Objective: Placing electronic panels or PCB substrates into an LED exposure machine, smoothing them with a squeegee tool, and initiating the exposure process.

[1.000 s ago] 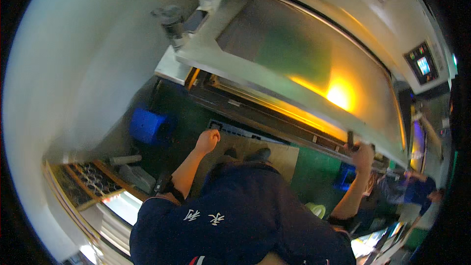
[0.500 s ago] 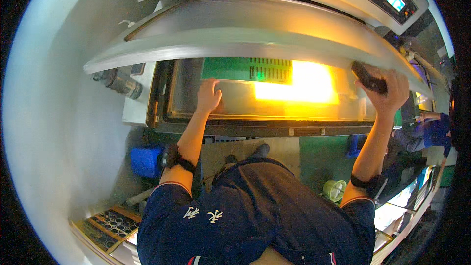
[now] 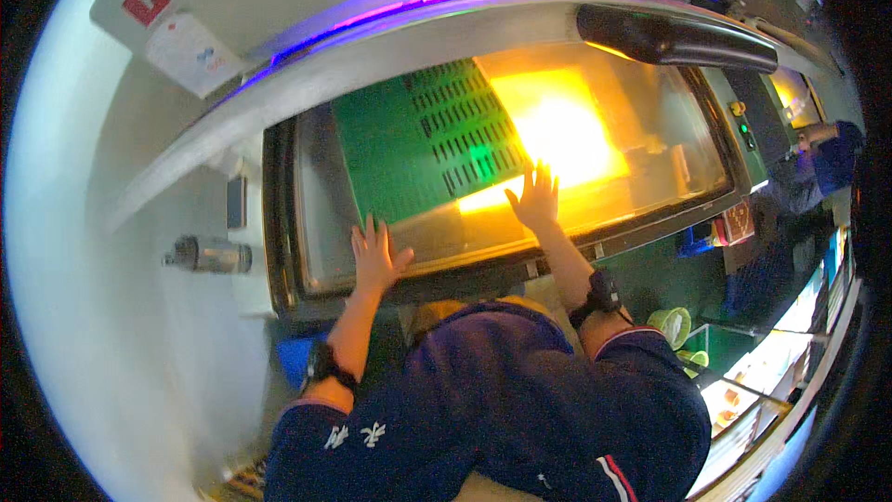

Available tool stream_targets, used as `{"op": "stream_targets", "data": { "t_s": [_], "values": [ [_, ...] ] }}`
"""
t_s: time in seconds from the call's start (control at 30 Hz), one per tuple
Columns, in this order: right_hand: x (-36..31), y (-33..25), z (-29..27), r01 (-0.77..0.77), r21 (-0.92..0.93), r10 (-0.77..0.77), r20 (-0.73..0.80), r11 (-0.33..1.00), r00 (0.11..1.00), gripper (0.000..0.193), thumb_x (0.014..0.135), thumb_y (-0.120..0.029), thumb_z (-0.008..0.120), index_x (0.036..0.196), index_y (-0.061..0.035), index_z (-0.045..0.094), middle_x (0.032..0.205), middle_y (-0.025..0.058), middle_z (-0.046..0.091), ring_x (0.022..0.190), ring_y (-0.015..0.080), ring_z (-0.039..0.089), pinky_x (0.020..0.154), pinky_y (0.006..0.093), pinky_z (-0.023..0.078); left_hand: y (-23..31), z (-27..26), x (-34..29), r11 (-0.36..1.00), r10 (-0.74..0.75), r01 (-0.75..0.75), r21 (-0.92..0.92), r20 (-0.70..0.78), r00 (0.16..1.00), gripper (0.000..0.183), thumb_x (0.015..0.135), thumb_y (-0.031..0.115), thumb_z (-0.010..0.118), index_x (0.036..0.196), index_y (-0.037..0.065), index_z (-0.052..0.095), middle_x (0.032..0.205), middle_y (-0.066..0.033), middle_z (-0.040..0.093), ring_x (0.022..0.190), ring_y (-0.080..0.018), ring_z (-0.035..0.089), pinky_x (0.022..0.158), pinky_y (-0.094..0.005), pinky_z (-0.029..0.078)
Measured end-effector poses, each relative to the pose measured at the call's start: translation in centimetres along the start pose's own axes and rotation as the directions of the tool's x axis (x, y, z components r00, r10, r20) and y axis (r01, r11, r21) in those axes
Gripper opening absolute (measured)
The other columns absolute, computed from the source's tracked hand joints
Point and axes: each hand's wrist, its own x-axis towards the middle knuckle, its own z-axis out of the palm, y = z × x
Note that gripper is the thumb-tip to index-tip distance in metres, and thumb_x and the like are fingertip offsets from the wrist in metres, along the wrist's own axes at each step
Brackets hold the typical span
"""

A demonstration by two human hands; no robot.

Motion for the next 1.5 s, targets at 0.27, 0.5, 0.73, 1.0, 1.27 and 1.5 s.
{"op": "stream_targets", "data": {
  "t_s": [0.27,0.5,0.73,1.0,1.27,1.5],
  "values": [
    [6.4,-2.8,-4.4,-0.417,0.028,0.406,0.178,0.909,0.896,0.072,0.077,-0.059,0.067,0.117,-0.0002,0.057,0.115,0.0203,0.061,0.112,0.0348,0.057,0.092,0.0463,0.051,-2.5,-1.3,-1.9,0.890,0.192,-0.127,-0.439,0.108,0.975,0.090,0.088,0.064,0.052,0.146,-0.003,0.033,0.157,-0.0270,0.015,0.142,-0.0555,0.005,0.114,-0.0607,0.014],
    [-0.8,-0.7,-5.7,-0.553,0.207,0.411,0.477,0.807,0.777,0.084,0.069,-0.078,0.062,0.088,0.0038,0.070,0.095,0.0231,0.069,0.083,0.0322,0.068,0.076,0.0450,0.055,-8.4,-5.4,0.4,0.425,-0.166,0.273,-0.863,0.223,0.961,0.060,0.096,0.035,0.052,0.140,-0.004,0.040,0.135,-0.0202,0.047,0.122,-0.0342,0.045,0.102,-0.0453,0.036],
    [-27.6,-5.7,-11.5,-0.615,0.608,0.369,0.492,0.503,0.788,0.060,0.087,-0.054,0.063,0.109,0.0021,0.066,0.097,0.0123,0.069,0.088,0.0239,0.064,0.079,0.0370,0.049,-12.6,-7.8,2.0,-0.060,0.314,0.680,-0.730,0.633,0.708,0.043,0.098,0.028,0.053,0.129,-0.001,0.052,0.121,-0.0167,0.058,0.110,-0.0300,0.058,0.089,-0.0458,0.050],
    [-55.2,-14.5,-16.2,-0.569,0.821,0.917,0.196,0.040,0.347,0.045,0.091,-0.040,0.064,0.102,0.0031,0.067,0.088,0.0113,0.069,0.085,0.0180,0.061,0.079,0.0365,0.047,5.2,-5.7,-0.2,0.402,0.802,-0.053,-0.914,0.323,0.502,0.025,0.092,0.011,0.060,0.113,-0.002,0.059,0.100,-0.0096,0.062,0.088,-0.0220,0.061,0.074,-0.0333,0.048],
    [-78.8,-28.2,-10.2,-0.323,0.931,0.911,0.025,-0.171,-0.412,0.046,0.085,-0.041,0.068,0.102,0.0012,0.068,0.084,0.0076,0.068,0.078,0.0161,0.060,0.074,0.0339,0.048,29.9,-5.2,-20.6,0.473,0.876,0.018,-0.881,0.468,-0.114,0.031,0.090,0.007,0.062,0.118,-0.004,0.059,0.105,-0.0083,0.066,0.093,-0.0168,0.061,0.083,-0.0292,0.049],
    [-77.4,-38.7,1.0,0.058,0.965,0.594,0.203,-0.254,-0.778,0.039,0.090,-0.030,0.068,0.114,0.0014,0.064,0.104,0.0112,0.071,0.094,0.0196,0.065,0.088,0.0350,0.049,38.6,1.3,-35.3,0.481,0.749,-0.052,-0.875,0.441,-0.495,0.034,0.092,0.014,0.063,0.122,0.000,0.058,0.112,-0.0086,0.065,0.099,-0.0162,0.062,0.085,-0.0284,0.047]
  ]
}}
